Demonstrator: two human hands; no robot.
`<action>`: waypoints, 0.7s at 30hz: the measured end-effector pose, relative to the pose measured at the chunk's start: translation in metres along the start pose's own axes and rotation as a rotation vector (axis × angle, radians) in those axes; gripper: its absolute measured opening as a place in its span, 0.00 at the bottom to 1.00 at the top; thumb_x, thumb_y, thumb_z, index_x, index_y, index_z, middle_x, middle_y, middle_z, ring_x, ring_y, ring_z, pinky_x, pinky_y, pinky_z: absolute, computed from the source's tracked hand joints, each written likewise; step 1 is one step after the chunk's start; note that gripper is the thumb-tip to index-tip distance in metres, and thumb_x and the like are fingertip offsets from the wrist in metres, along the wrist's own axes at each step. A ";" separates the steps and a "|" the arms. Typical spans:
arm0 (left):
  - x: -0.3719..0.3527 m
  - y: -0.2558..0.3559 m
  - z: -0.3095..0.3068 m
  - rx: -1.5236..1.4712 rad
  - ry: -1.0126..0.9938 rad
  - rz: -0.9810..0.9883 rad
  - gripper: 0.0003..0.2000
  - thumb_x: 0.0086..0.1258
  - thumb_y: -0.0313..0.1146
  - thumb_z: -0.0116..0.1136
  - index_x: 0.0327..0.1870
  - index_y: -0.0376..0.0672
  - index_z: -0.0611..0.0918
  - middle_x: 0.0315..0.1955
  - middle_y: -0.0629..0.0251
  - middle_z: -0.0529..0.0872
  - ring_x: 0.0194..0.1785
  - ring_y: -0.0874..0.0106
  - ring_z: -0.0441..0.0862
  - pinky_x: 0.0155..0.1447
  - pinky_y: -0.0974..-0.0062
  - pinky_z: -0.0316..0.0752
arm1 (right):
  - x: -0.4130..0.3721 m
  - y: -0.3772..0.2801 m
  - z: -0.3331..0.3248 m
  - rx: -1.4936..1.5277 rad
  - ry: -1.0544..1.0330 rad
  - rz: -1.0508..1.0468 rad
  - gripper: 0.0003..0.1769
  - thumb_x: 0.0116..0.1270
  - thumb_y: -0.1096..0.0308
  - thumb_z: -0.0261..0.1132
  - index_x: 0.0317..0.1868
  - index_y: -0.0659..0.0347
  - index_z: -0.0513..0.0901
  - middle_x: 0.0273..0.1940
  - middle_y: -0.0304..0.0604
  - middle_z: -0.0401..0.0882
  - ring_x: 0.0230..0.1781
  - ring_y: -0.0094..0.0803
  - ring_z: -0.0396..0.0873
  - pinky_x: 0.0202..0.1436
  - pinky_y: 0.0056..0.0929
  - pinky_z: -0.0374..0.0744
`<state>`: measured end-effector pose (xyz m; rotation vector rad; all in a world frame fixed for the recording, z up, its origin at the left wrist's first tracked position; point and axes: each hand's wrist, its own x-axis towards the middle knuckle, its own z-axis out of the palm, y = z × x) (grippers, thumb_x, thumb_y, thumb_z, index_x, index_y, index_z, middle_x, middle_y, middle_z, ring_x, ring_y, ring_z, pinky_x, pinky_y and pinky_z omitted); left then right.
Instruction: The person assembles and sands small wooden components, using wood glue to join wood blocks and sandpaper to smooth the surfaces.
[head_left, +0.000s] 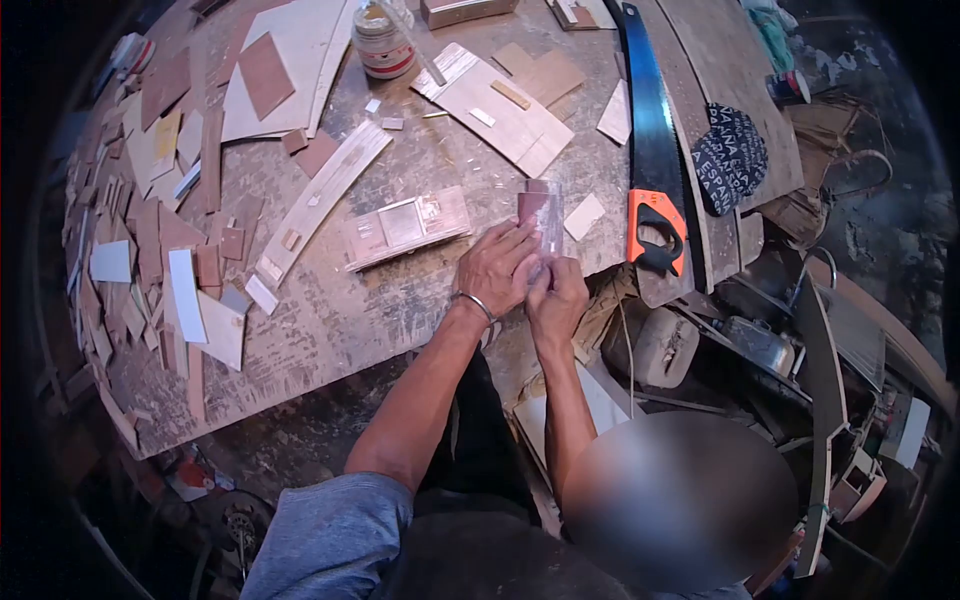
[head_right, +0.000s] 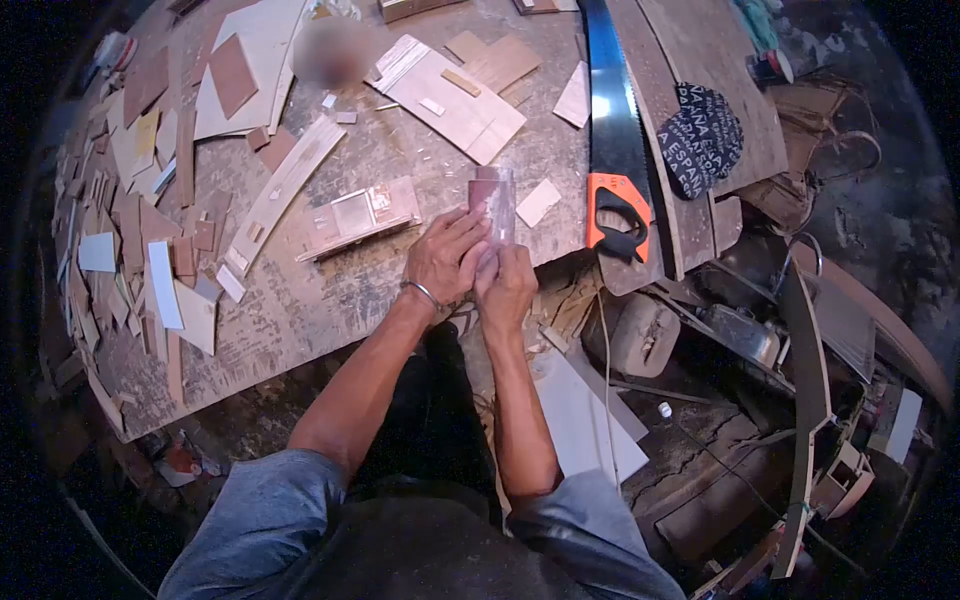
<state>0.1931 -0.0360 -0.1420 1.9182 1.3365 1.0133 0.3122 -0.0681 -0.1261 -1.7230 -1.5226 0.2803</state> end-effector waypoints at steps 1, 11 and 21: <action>0.002 0.001 -0.001 0.022 -0.013 0.007 0.16 0.64 0.27 0.64 0.53 0.40 0.89 0.61 0.60 0.87 0.64 0.55 0.82 0.68 0.64 0.78 | 0.015 -0.001 0.002 -0.041 -0.010 -0.037 0.02 0.62 0.80 0.62 0.35 0.67 0.79 0.32 0.58 0.76 0.34 0.60 0.77 0.37 0.53 0.75; 0.001 0.005 -0.006 0.047 -0.065 -0.047 0.16 0.66 0.28 0.62 0.54 0.42 0.89 0.63 0.62 0.86 0.67 0.57 0.80 0.70 0.65 0.76 | 0.062 0.008 0.021 -0.156 -0.047 -0.127 0.04 0.59 0.82 0.64 0.35 0.67 0.82 0.30 0.57 0.77 0.32 0.56 0.81 0.37 0.48 0.79; 0.000 -0.003 -0.004 0.015 -0.044 -0.034 0.17 0.66 0.25 0.59 0.56 0.39 0.88 0.60 0.60 0.87 0.66 0.58 0.81 0.68 0.65 0.78 | 0.033 0.000 0.009 -0.142 -0.048 -0.075 0.05 0.62 0.81 0.63 0.39 0.66 0.81 0.34 0.57 0.77 0.33 0.57 0.79 0.37 0.50 0.76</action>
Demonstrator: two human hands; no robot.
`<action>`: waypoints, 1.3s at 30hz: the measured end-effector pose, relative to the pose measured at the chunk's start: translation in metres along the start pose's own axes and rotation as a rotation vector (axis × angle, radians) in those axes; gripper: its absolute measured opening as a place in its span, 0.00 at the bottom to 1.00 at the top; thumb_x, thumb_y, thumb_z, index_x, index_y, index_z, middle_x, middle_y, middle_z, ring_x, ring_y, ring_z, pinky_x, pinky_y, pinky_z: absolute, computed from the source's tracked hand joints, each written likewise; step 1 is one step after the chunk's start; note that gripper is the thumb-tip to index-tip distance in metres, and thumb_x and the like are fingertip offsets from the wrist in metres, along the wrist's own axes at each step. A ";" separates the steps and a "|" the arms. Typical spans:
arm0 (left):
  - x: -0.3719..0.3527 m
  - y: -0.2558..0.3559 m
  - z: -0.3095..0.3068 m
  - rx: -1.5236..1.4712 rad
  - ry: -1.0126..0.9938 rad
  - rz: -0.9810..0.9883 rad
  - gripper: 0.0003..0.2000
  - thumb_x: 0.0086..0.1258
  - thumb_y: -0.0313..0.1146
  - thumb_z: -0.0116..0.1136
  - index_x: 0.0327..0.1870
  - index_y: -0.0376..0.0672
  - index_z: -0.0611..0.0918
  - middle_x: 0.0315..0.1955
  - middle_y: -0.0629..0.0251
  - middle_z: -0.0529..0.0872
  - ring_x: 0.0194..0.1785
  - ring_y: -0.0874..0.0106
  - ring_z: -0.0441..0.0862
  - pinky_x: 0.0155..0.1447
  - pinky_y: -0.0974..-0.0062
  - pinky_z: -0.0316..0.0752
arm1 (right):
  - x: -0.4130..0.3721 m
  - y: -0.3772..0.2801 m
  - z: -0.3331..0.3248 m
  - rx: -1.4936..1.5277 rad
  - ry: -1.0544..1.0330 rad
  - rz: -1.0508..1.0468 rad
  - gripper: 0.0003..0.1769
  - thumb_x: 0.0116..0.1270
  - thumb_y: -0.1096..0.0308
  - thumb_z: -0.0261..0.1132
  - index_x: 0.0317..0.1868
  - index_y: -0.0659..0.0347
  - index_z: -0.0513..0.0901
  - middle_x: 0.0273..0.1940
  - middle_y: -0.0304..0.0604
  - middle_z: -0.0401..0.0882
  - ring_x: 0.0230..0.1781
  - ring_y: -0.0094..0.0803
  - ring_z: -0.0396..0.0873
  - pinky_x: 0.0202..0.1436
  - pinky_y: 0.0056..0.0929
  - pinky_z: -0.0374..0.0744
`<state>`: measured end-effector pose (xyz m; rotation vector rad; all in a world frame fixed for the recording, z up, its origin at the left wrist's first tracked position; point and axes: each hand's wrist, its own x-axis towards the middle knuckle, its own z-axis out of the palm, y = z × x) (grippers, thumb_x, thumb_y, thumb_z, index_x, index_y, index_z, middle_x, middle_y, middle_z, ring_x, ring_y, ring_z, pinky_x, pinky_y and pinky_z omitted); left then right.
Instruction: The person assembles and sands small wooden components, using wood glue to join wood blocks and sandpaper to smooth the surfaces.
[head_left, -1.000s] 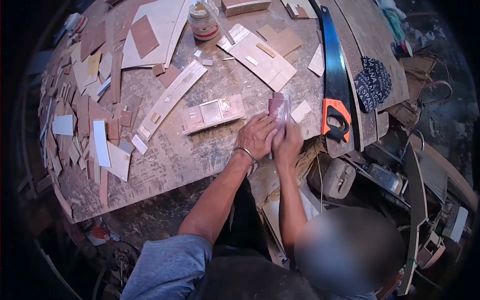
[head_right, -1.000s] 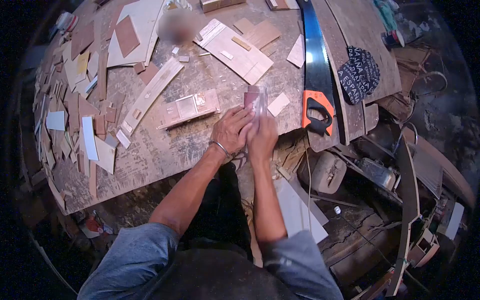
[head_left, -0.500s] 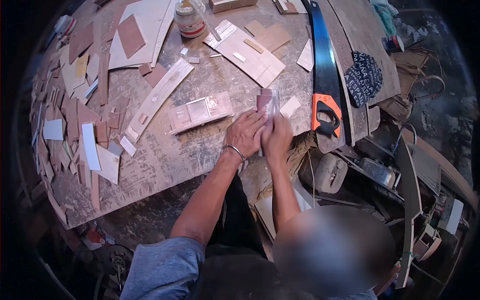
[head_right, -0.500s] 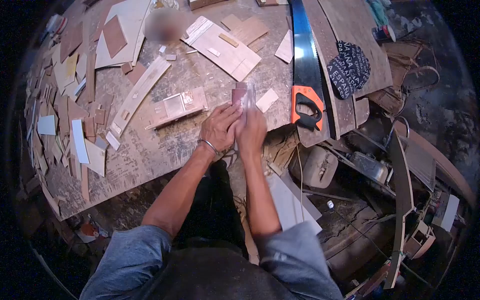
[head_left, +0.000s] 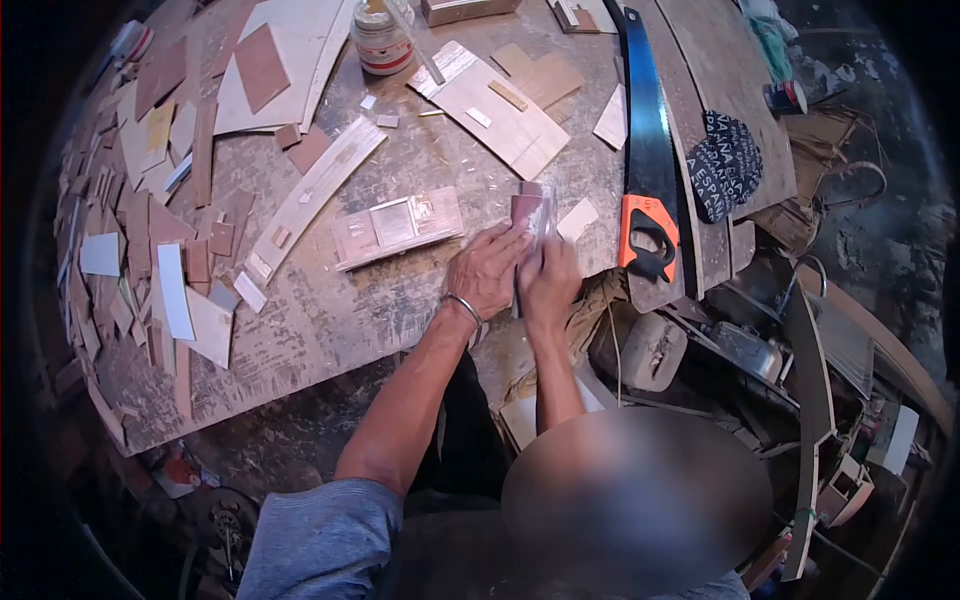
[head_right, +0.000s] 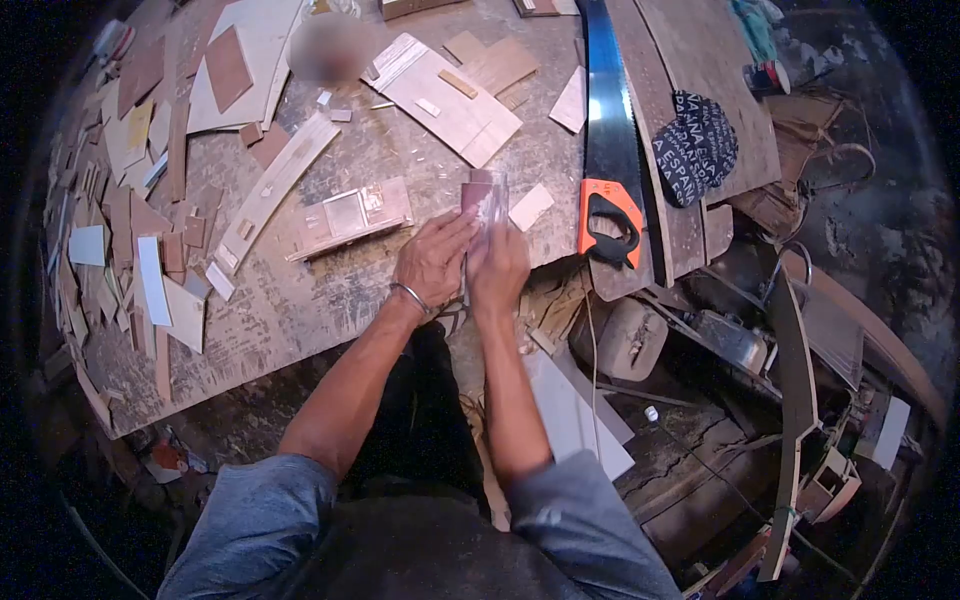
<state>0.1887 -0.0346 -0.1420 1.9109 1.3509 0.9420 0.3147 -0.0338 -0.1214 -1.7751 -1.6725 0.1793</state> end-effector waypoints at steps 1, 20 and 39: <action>0.000 -0.001 -0.001 -0.006 0.000 -0.002 0.18 0.65 0.24 0.58 0.56 0.39 0.88 0.61 0.61 0.87 0.66 0.58 0.81 0.68 0.65 0.78 | -0.014 -0.001 -0.002 0.019 -0.001 0.018 0.05 0.62 0.81 0.63 0.39 0.66 0.81 0.34 0.57 0.77 0.34 0.58 0.79 0.37 0.51 0.76; -0.010 -0.002 0.001 0.039 -0.012 0.010 0.25 0.58 0.18 0.52 0.58 0.39 0.87 0.65 0.61 0.84 0.65 0.55 0.81 0.69 0.63 0.78 | 0.050 0.015 0.024 0.053 0.061 -0.041 0.07 0.60 0.82 0.63 0.39 0.67 0.83 0.34 0.60 0.79 0.33 0.61 0.78 0.40 0.50 0.78; 0.000 -0.001 0.001 0.037 0.024 0.055 0.24 0.57 0.18 0.54 0.56 0.43 0.88 0.64 0.65 0.86 0.66 0.59 0.81 0.68 0.65 0.79 | 0.006 -0.004 -0.065 1.178 -0.012 0.718 0.17 0.72 0.79 0.66 0.60 0.70 0.82 0.39 0.43 0.83 0.32 0.24 0.79 0.34 0.20 0.77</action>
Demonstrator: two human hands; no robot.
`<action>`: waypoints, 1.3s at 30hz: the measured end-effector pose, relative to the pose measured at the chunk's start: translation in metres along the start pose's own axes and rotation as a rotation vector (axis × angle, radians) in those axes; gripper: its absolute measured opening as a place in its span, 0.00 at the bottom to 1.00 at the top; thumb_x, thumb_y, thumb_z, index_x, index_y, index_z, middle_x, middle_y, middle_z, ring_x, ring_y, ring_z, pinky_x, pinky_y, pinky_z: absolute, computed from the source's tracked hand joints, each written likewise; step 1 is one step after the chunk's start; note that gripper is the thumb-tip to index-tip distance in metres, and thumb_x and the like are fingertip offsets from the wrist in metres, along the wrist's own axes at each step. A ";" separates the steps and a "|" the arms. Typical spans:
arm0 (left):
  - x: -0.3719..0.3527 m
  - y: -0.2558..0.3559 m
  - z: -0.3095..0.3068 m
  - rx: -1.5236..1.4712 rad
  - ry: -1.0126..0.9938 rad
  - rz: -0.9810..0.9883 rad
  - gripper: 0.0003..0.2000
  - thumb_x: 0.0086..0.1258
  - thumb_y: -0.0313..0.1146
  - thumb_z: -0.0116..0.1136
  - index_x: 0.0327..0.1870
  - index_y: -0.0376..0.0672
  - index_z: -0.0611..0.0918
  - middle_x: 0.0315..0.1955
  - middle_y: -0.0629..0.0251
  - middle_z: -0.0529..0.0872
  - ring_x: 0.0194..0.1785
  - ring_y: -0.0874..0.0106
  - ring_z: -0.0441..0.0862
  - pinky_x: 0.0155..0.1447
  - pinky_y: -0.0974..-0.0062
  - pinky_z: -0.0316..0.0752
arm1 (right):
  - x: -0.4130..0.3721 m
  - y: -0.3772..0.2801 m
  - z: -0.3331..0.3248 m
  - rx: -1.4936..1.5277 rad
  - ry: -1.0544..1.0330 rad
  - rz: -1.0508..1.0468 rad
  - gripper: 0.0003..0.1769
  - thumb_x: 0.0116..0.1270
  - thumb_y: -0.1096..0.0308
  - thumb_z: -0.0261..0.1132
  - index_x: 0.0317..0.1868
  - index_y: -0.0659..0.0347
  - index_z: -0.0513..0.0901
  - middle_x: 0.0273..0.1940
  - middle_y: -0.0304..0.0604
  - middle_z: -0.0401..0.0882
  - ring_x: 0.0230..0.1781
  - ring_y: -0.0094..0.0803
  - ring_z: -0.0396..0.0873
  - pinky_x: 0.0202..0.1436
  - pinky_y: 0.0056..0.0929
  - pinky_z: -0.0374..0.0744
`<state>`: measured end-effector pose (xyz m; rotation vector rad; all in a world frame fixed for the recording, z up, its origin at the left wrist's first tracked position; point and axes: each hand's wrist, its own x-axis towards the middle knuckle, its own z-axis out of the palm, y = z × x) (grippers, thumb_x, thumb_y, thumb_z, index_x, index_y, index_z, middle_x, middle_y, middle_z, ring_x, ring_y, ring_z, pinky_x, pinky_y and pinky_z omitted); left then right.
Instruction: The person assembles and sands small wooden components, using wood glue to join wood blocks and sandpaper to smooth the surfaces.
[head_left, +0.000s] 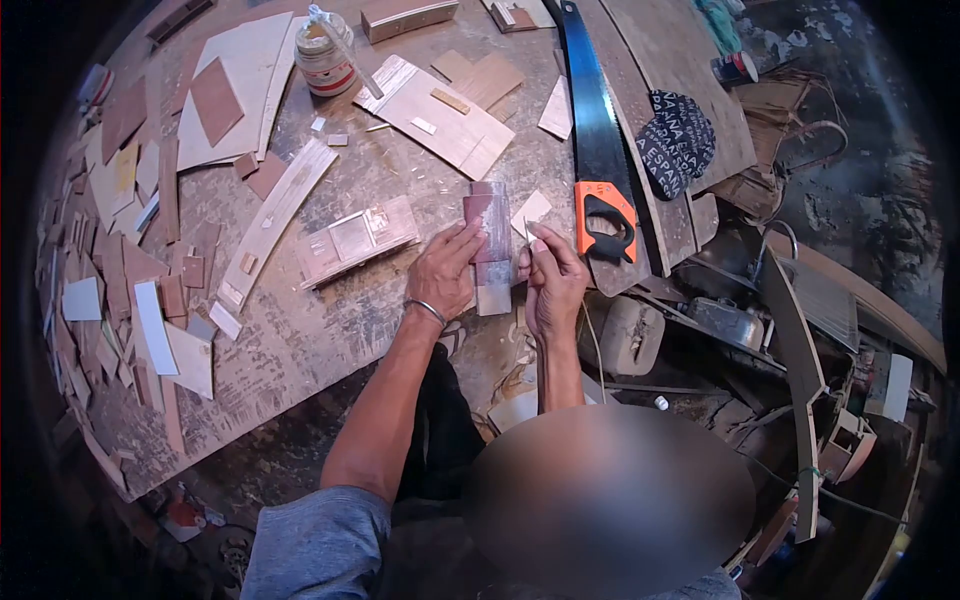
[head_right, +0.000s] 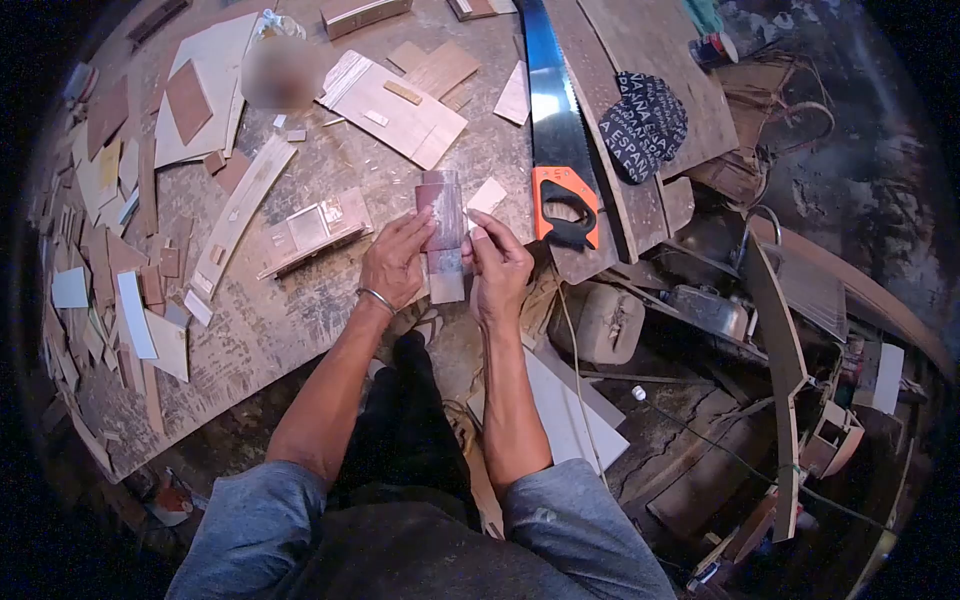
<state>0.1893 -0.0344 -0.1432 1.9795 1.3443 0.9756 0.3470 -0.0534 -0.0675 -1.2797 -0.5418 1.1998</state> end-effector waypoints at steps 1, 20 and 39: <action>0.000 0.000 -0.001 0.002 -0.002 -0.003 0.24 0.57 0.18 0.54 0.56 0.43 0.88 0.63 0.65 0.86 0.65 0.59 0.81 0.68 0.65 0.80 | 0.001 0.001 0.000 -0.101 0.000 -0.007 0.16 0.72 0.78 0.66 0.59 0.71 0.83 0.39 0.42 0.83 0.32 0.24 0.79 0.35 0.20 0.77; -0.002 0.002 0.003 -0.017 0.014 -0.052 0.23 0.56 0.19 0.56 0.55 0.41 0.89 0.60 0.63 0.88 0.64 0.59 0.82 0.67 0.66 0.80 | 0.031 0.045 0.025 -1.199 0.034 -0.652 0.09 0.64 0.79 0.67 0.45 0.71 0.87 0.36 0.59 0.84 0.34 0.54 0.85 0.39 0.46 0.81; 0.000 0.000 0.003 0.014 0.005 -0.008 0.22 0.57 0.20 0.56 0.54 0.42 0.89 0.61 0.64 0.87 0.65 0.59 0.82 0.68 0.65 0.79 | 0.034 0.053 0.016 -1.135 -0.053 -0.744 0.11 0.59 0.84 0.62 0.43 0.70 0.82 0.34 0.58 0.78 0.36 0.57 0.79 0.40 0.51 0.78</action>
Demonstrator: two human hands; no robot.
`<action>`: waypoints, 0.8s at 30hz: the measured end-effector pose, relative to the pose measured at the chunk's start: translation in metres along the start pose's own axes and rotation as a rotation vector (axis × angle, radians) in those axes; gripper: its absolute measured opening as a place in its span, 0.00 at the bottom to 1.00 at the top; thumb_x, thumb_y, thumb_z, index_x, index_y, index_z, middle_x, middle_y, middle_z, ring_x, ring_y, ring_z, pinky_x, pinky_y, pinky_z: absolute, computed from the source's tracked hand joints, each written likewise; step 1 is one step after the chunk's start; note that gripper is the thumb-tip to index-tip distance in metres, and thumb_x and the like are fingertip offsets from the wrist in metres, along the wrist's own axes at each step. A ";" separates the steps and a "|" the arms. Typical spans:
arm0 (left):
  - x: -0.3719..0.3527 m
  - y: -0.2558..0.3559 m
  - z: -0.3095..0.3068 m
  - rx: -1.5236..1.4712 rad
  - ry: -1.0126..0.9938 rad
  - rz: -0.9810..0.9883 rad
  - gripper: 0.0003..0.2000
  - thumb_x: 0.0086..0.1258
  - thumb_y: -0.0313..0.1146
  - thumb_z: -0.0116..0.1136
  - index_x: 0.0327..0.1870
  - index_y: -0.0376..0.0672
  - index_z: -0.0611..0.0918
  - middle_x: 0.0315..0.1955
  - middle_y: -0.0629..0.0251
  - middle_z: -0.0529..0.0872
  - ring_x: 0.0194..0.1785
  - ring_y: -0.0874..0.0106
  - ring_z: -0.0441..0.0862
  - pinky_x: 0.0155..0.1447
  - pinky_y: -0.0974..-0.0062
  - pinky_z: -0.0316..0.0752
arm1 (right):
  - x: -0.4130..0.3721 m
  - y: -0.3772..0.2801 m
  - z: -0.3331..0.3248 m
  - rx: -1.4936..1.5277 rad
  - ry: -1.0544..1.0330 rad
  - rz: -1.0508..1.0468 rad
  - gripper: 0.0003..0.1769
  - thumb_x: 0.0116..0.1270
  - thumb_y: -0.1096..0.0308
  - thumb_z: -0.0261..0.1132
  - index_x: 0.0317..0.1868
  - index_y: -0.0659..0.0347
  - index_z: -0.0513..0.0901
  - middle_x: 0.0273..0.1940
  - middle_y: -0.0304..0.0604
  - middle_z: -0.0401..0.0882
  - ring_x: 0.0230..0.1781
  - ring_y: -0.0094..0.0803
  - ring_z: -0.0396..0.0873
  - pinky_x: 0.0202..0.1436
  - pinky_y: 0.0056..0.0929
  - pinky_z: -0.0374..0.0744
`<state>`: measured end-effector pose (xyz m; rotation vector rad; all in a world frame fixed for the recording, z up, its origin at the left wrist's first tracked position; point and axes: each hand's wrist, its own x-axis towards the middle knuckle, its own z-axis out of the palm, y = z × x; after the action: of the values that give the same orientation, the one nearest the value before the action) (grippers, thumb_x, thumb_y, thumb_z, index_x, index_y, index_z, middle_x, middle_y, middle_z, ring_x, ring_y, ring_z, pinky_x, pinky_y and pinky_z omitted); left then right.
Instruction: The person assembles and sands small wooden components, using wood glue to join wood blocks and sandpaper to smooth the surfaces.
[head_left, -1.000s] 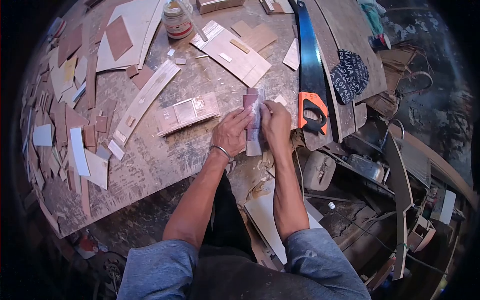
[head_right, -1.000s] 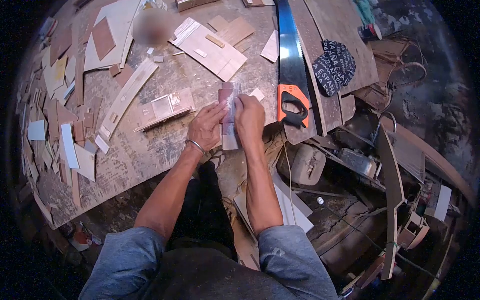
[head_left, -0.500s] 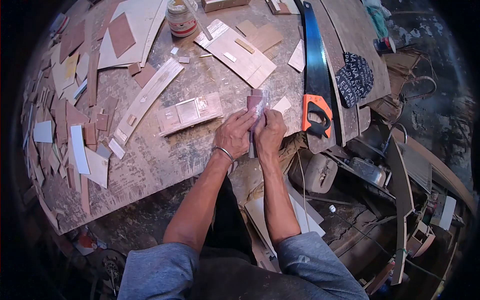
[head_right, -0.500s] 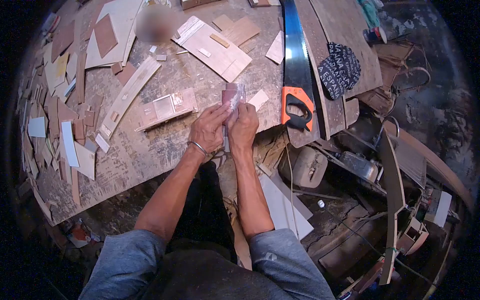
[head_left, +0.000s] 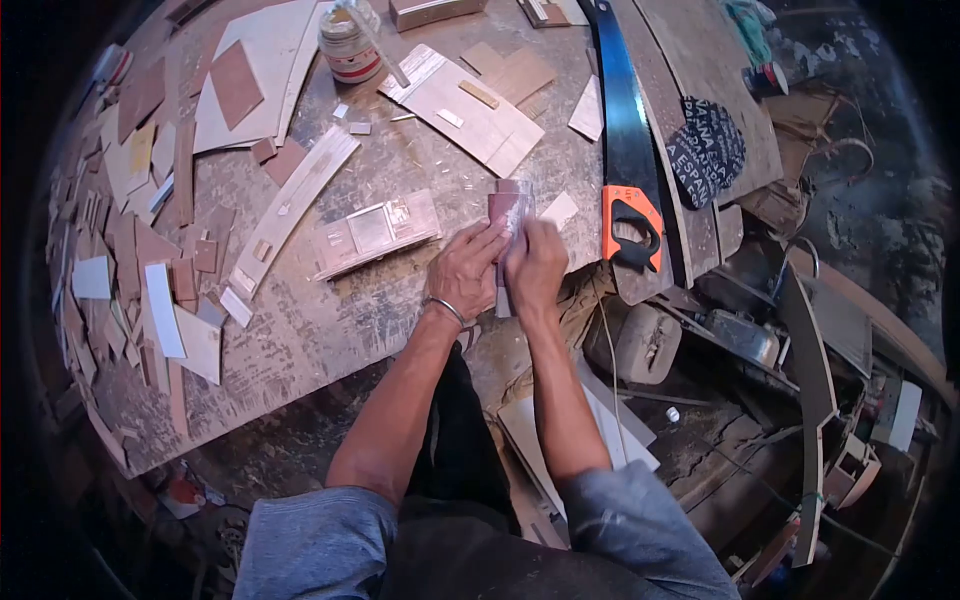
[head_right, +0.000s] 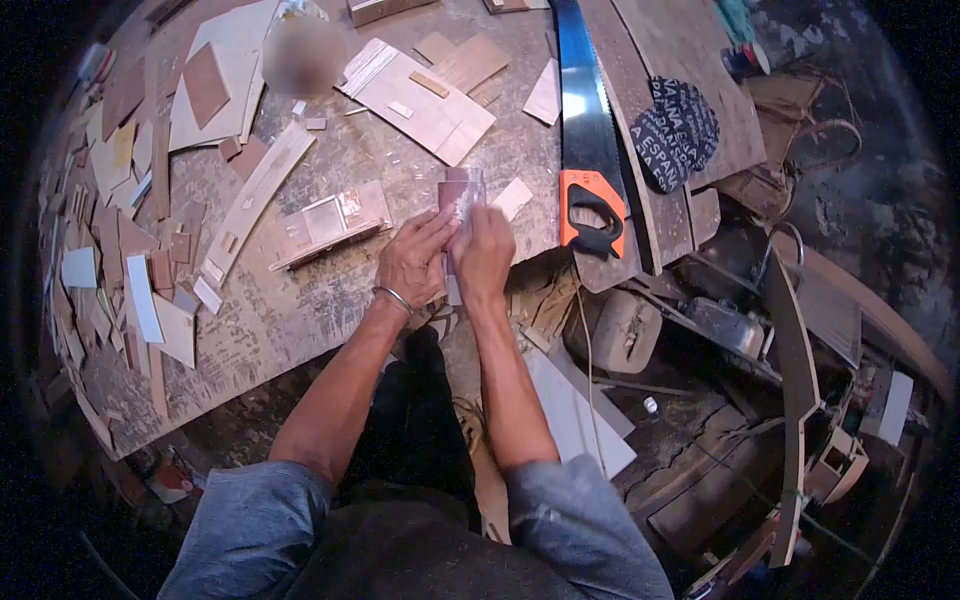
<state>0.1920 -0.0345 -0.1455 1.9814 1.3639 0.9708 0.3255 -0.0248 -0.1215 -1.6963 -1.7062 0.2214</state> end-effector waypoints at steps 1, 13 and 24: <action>-0.001 0.001 0.000 0.004 0.008 -0.013 0.22 0.57 0.20 0.56 0.55 0.42 0.89 0.61 0.64 0.87 0.65 0.59 0.82 0.68 0.65 0.80 | 0.015 0.002 0.008 -0.030 0.005 -0.022 0.12 0.59 0.84 0.61 0.44 0.69 0.82 0.33 0.57 0.77 0.36 0.57 0.79 0.40 0.50 0.78; 0.000 0.002 0.000 -0.027 0.004 -0.040 0.23 0.57 0.21 0.57 0.55 0.43 0.89 0.61 0.65 0.87 0.65 0.59 0.82 0.68 0.66 0.80 | -0.025 -0.011 -0.005 0.055 0.044 0.082 0.09 0.61 0.83 0.61 0.42 0.70 0.82 0.35 0.59 0.79 0.37 0.59 0.79 0.40 0.50 0.77; 0.000 0.001 0.001 0.014 -0.005 -0.023 0.22 0.57 0.21 0.57 0.54 0.43 0.89 0.61 0.65 0.87 0.65 0.60 0.82 0.66 0.66 0.80 | 0.015 0.004 0.016 0.021 0.054 0.021 0.13 0.61 0.82 0.63 0.46 0.69 0.84 0.34 0.59 0.79 0.36 0.58 0.81 0.40 0.48 0.79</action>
<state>0.1936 -0.0351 -0.1456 1.9732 1.3917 0.9474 0.3215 -0.0049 -0.1300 -1.6907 -1.6423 0.2004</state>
